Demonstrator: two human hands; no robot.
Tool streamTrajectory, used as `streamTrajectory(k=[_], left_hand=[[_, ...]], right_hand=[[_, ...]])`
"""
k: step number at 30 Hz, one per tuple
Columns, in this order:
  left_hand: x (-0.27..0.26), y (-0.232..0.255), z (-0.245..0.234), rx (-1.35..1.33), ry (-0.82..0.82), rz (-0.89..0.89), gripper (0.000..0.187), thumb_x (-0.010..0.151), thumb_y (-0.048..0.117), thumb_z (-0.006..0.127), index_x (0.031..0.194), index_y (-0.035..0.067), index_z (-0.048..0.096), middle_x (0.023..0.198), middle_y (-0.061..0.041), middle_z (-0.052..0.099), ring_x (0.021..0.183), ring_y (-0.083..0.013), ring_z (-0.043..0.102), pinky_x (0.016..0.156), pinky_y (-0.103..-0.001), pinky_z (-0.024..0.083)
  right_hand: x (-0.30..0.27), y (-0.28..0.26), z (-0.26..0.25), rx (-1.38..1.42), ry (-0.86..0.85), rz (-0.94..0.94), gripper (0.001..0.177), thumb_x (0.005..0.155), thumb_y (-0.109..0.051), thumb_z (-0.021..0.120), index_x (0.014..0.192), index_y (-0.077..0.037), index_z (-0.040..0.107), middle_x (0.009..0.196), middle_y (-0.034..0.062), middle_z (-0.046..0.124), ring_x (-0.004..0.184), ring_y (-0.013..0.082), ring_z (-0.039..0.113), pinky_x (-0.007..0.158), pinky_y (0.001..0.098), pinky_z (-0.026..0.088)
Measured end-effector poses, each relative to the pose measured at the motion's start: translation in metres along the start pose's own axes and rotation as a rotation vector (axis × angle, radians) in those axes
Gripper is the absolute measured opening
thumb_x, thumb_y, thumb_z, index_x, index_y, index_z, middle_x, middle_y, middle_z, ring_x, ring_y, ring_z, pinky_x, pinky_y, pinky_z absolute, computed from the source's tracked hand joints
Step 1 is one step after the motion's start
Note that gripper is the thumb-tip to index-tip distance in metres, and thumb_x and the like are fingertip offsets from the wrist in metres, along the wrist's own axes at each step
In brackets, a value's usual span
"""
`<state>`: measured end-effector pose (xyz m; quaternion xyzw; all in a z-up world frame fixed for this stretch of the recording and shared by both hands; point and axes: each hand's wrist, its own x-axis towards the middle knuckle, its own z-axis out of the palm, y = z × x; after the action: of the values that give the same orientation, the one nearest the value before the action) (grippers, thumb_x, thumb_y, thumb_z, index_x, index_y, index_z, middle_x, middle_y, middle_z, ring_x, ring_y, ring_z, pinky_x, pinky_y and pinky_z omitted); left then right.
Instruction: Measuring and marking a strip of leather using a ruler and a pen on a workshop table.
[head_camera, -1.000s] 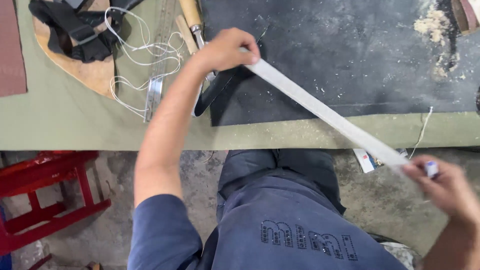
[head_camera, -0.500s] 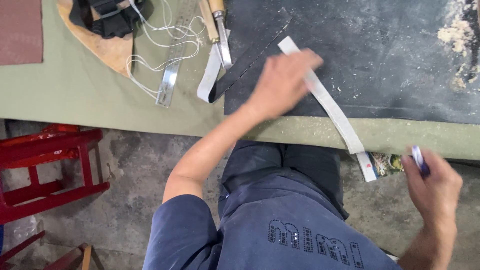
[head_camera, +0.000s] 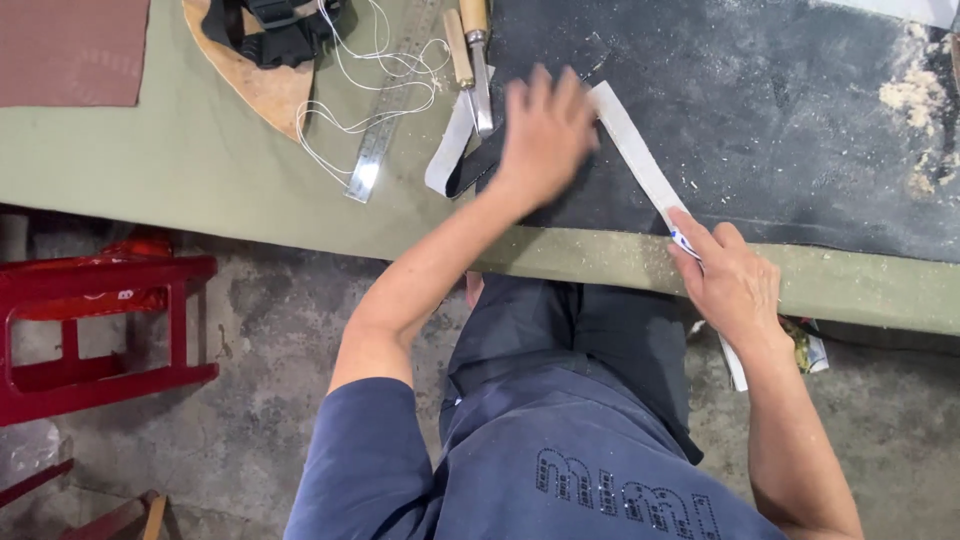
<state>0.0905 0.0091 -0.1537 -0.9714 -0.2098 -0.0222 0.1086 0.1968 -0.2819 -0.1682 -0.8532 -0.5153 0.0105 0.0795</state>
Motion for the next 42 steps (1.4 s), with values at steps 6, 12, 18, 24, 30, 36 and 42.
streamTrajectory(k=[6, 12, 18, 24, 30, 36, 42], left_hand=[[-0.005, 0.042, 0.059, -0.358, 0.167, 0.116, 0.055, 0.099, 0.063, 0.048, 0.133, 0.023, 0.062, 0.132, -0.010, 0.059, 0.128, -0.0375, 0.056, 0.102, -0.060, 0.035], [-0.005, 0.045, 0.037, -0.407, 0.185, 0.074, 0.062, 0.098, 0.062, 0.051, 0.134, 0.013, 0.060, 0.131, -0.017, 0.061, 0.130, -0.0364, 0.055, 0.109, -0.061, 0.028], [0.013, 0.034, 0.030, -0.604, 0.123, 0.160, 0.054, 0.101, 0.046, 0.058, 0.131, 0.002, 0.054, 0.139, -0.021, 0.053, 0.139, -0.0426, 0.046, 0.105, -0.050, 0.044], [0.045, 0.053, 0.060, -0.568, 0.052, 0.131, 0.069, 0.100, 0.047, 0.063, 0.146, -0.001, 0.046, 0.154, -0.021, 0.045, 0.151, -0.0393, 0.036, 0.122, -0.047, 0.037], [0.047, 0.030, 0.050, -0.603, 0.228, 0.092, 0.067, 0.091, 0.045, 0.080, 0.141, 0.007, 0.053, 0.141, -0.010, 0.056, 0.133, -0.0314, 0.057, 0.108, -0.046, 0.048], [0.005, -0.062, 0.025, -0.883, 0.634, -0.251, 0.013, 0.102, 0.007, 0.061, 0.112, 0.011, 0.068, 0.100, -0.009, 0.076, 0.090, -0.0313, 0.073, 0.081, -0.046, 0.055], [-0.051, -0.119, 0.005, -0.785, 0.452, -0.557, 0.017, 0.098, 0.005, 0.065, 0.114, 0.011, 0.071, 0.096, -0.004, 0.068, 0.077, -0.0181, 0.059, 0.074, -0.035, 0.045]], right_hand=[[0.009, -0.007, -0.005, 0.035, 0.033, 0.063, 0.039, 0.106, -0.049, 0.061, 0.141, -0.032, 0.066, 0.100, 0.0028, 0.055, 0.071, 0.0338, 0.072, 0.065, 0.0441, 0.059], [0.031, 0.005, 0.006, 0.276, -0.121, 0.286, 0.053, 0.092, -0.043, 0.081, 0.131, -0.012, 0.063, 0.108, 0.0115, 0.060, 0.093, 0.0425, 0.072, 0.076, 0.0523, 0.056], [0.068, -0.011, -0.022, 0.291, -0.452, 0.493, 0.044, 0.094, -0.047, 0.070, 0.125, -0.018, 0.060, 0.088, 0.0056, 0.076, 0.100, 0.0438, 0.068, 0.087, 0.0497, 0.048], [0.084, -0.010, -0.020, 0.317, -0.442, 0.512, 0.029, 0.103, -0.045, 0.063, 0.106, -0.016, 0.067, 0.067, 0.0014, 0.064, 0.079, 0.0343, 0.064, 0.082, 0.0418, 0.045], [0.097, -0.006, -0.006, 0.259, -0.431, 0.467, 0.034, 0.105, -0.049, 0.061, 0.107, -0.016, 0.067, 0.077, 0.0081, 0.071, 0.091, 0.0468, 0.067, 0.085, 0.0515, 0.048], [0.103, -0.013, -0.029, 0.397, -0.447, 0.496, 0.029, 0.106, -0.042, 0.062, 0.107, -0.013, 0.069, 0.075, 0.0082, 0.066, 0.077, 0.0322, 0.058, 0.082, 0.0424, 0.043], [0.083, 0.121, 0.046, 0.102, 0.087, 0.178, 0.031, 0.124, -0.032, 0.081, 0.105, -0.010, 0.071, 0.095, 0.0068, 0.064, 0.080, 0.0240, 0.057, 0.076, 0.0394, 0.046]])
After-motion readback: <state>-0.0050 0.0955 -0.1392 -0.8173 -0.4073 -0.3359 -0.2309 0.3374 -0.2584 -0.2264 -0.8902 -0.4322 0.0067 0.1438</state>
